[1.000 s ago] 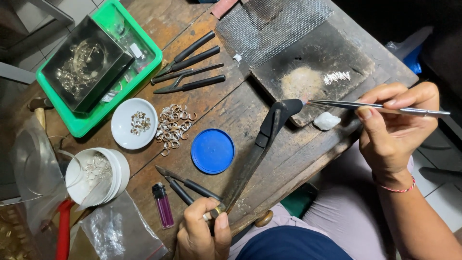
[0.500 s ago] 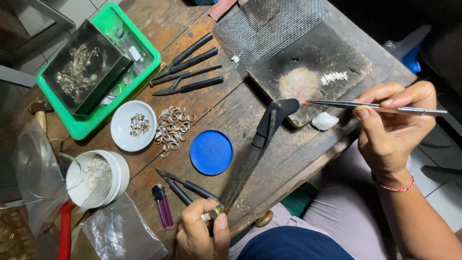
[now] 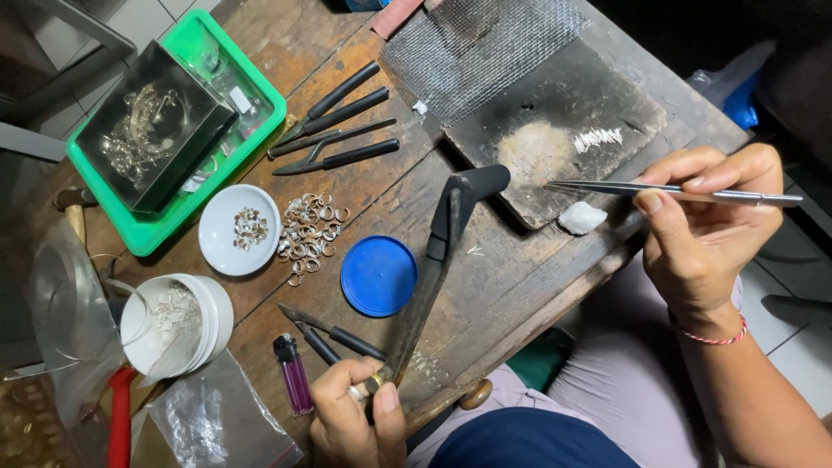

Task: Soldering small metal jewelry components on a soldering block using a hand torch and tweezers.

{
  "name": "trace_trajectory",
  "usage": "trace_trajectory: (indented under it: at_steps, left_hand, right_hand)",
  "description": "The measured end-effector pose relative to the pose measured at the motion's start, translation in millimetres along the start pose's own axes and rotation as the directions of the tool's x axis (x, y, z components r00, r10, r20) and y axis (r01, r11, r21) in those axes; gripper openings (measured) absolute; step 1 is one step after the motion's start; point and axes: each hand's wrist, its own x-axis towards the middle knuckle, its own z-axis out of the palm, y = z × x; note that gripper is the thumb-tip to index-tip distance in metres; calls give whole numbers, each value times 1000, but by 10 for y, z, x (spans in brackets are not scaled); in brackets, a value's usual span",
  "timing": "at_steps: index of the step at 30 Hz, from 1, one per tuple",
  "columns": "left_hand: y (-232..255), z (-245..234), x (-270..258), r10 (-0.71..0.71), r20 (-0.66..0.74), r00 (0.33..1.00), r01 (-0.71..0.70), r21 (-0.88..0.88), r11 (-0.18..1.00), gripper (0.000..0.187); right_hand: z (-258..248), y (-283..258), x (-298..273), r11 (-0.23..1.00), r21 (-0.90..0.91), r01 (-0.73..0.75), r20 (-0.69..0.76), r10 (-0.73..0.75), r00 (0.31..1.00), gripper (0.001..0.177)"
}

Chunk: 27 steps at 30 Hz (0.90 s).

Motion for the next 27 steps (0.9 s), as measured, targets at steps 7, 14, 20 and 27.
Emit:
trace_trajectory:
  at_steps: [7,14,20,27]
  left_hand:
    - [-38,-1,9,29,-8,1000,-29,-32,999,38]
    - [-6,-68,18,-26,173,985,3,132,991,37]
    - [-38,-70,31,-99,231,968,50,208,977,36]
    - [-59,26,-32,-41,-10,999,41,12,999,40]
  right_hand:
    - [10,-9,12,1000,5,-15,-14,15,1000,33]
    - [15,-18,18,1000,-1,-8,-2,8,1000,33]
    - [2,-14,22,1000,-2,-15,4,15,1000,32]
    - [-5,9,27,999,36,-33,-20,34,999,32]
